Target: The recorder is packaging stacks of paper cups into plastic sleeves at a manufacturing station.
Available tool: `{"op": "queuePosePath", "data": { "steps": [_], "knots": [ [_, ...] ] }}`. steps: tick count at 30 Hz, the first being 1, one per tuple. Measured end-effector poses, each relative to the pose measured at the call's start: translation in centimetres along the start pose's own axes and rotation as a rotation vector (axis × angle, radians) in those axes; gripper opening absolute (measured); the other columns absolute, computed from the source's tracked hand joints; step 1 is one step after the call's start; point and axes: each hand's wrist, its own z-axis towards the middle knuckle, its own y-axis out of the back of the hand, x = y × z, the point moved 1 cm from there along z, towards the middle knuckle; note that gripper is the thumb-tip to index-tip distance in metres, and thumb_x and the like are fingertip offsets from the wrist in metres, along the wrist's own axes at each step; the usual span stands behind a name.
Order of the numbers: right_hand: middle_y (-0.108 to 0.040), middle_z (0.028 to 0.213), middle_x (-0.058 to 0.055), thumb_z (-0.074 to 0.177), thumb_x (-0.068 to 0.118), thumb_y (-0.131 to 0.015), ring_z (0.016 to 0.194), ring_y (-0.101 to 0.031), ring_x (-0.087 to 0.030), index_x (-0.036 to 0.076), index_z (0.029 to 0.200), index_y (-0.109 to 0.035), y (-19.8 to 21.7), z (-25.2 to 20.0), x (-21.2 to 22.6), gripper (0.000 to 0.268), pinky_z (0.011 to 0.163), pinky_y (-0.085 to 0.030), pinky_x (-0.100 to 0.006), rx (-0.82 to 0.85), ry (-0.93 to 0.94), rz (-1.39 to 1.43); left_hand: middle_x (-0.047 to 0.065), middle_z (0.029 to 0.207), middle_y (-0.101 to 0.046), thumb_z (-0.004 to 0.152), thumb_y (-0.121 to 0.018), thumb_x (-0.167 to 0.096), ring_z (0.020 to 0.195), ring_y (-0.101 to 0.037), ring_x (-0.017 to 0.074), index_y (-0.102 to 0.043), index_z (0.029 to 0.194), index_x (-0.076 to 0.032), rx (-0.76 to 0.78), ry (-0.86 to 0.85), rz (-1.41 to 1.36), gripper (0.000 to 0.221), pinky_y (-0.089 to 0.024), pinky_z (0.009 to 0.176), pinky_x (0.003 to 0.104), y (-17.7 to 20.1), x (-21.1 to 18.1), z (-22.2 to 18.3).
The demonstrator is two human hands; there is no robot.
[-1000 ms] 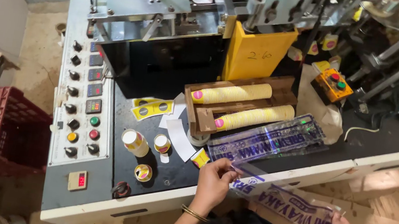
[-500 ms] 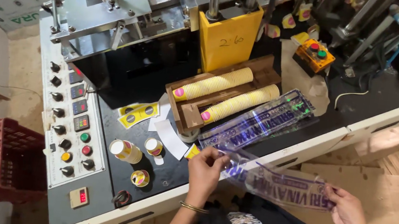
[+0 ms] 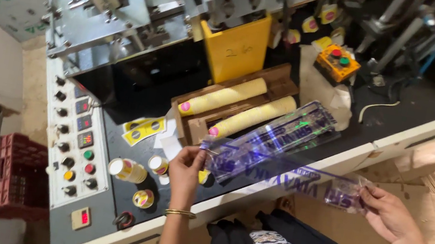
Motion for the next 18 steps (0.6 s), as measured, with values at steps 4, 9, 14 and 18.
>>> {"op": "queuePosePath", "data": {
  "steps": [4, 9, 14, 18],
  "knots": [
    [-0.069, 0.089, -0.010, 0.090, 0.007, -0.073, 0.073, -0.061, -0.015, -0.004, 0.101, -0.071, 6.8, 0.6, 2.0, 0.015, 0.062, -0.046, -0.027, -0.031, 0.062, -0.219, 0.002, 0.079, -0.069, 0.096, -0.075, -0.010, 0.067, -0.055, 0.0082, -0.074, 0.102, 0.002, 0.133, 0.107, -0.121, 0.014, -0.043, 0.061, 0.024, -3.0, 0.6, 3.7],
    [-0.061, 0.075, -0.001, 0.087, 0.015, -0.074, 0.050, -0.044, -0.007, 0.004, 0.083, -0.064, 4.8, -4.0, 7.8, 0.016, 0.043, -0.033, -0.022, 0.019, 0.115, -0.142, 0.011, 0.097, -0.072, 0.075, -0.075, -0.003, 0.085, -0.063, 0.0172, -0.071, 0.115, -0.001, -0.043, -0.727, 0.551, 0.040, -0.051, 0.069, 0.028, -12.8, -8.6, 2.8],
    [-0.065, 0.083, -0.005, 0.093, 0.011, -0.068, 0.065, -0.063, -0.013, 0.006, 0.080, -0.056, -8.6, -7.7, 9.5, 0.019, 0.056, -0.052, -0.029, -0.133, 0.353, -0.093, 0.009, 0.099, -0.077, 0.091, -0.075, -0.009, 0.087, -0.076, 0.0168, -0.073, 0.109, -0.003, 0.565, -0.392, 0.151, 0.019, -0.061, 0.079, 0.029, -21.9, -13.1, -6.5],
    [-0.066, 0.088, -0.004, 0.094, 0.006, -0.064, 0.072, -0.061, -0.009, 0.005, 0.092, -0.067, -11.6, -4.6, 6.4, 0.005, 0.063, -0.048, -0.021, 0.035, 0.424, 0.021, 0.015, 0.095, -0.074, 0.081, -0.082, -0.008, 0.081, -0.075, 0.0223, -0.068, 0.112, 0.000, 0.615, -0.521, 0.179, 0.035, -0.060, 0.074, 0.031, -25.2, -15.3, -9.5]
  ]
}}
